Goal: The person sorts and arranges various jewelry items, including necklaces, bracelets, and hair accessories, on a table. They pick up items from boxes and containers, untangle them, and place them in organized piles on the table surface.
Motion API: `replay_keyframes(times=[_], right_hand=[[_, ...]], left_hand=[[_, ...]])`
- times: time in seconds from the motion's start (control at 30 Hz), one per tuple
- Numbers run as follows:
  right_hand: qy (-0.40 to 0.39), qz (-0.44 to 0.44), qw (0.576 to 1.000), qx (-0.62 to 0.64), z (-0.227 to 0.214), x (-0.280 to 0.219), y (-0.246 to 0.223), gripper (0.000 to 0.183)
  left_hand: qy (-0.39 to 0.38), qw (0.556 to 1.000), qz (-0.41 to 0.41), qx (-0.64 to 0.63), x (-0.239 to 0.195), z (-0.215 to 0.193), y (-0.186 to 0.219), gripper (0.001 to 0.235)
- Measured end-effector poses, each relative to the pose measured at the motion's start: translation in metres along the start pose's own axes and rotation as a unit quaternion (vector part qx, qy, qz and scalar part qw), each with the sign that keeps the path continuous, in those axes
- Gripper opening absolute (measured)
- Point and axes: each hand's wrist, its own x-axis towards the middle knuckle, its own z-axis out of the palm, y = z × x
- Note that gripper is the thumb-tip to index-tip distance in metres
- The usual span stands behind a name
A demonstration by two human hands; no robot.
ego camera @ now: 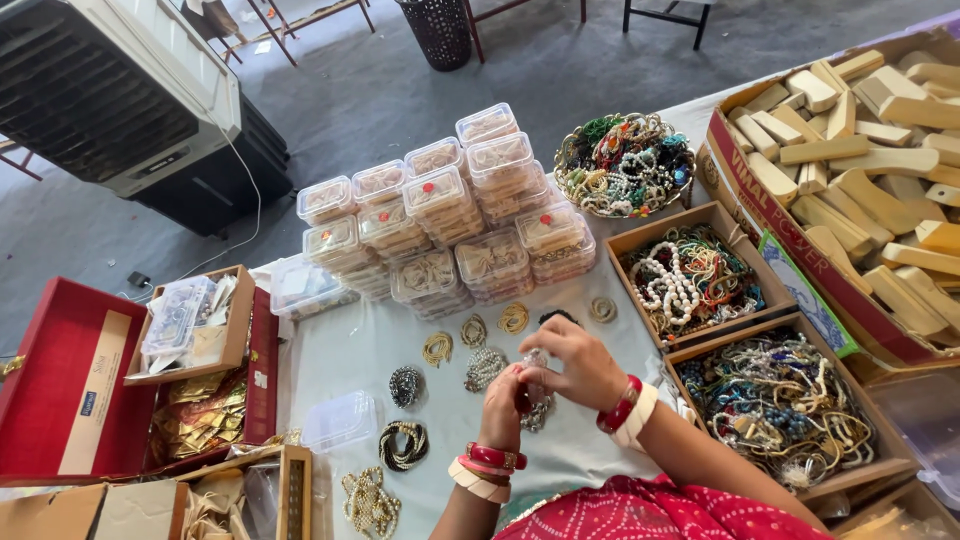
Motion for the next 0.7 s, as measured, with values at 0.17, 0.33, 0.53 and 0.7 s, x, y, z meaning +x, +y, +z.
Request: replay_keyframes(times=[0.17, 0.33, 0.53, 0.7], right_hand=[[-0.130, 0.194, 0.924, 0.303, 0.023, -0.015, 0.047, 0.035], [-0.145, 0.305, 0.840, 0.425, 0.057, -0.040, 0.092, 0.029], [-0.140, 0.387, 0.834, 0.367, 0.081, -0.047, 0.109, 0.027], [-0.147, 0.437, 0.813, 0.355, 0.100, -0.058, 0.134, 0.028]], left_hand=[[0.024, 0.997, -0.071, -0.009, -0.004, 0.024, 0.027, 0.031], [0.101, 0.985, -0.117, -0.079, 0.009, -0.002, -0.008, 0.026], [0.169, 0.969, -0.137, -0.119, 0.027, -0.049, -0.076, 0.020], [0.123, 0.955, -0.219, -0.160, 0.012, -0.018, -0.045, 0.032]])
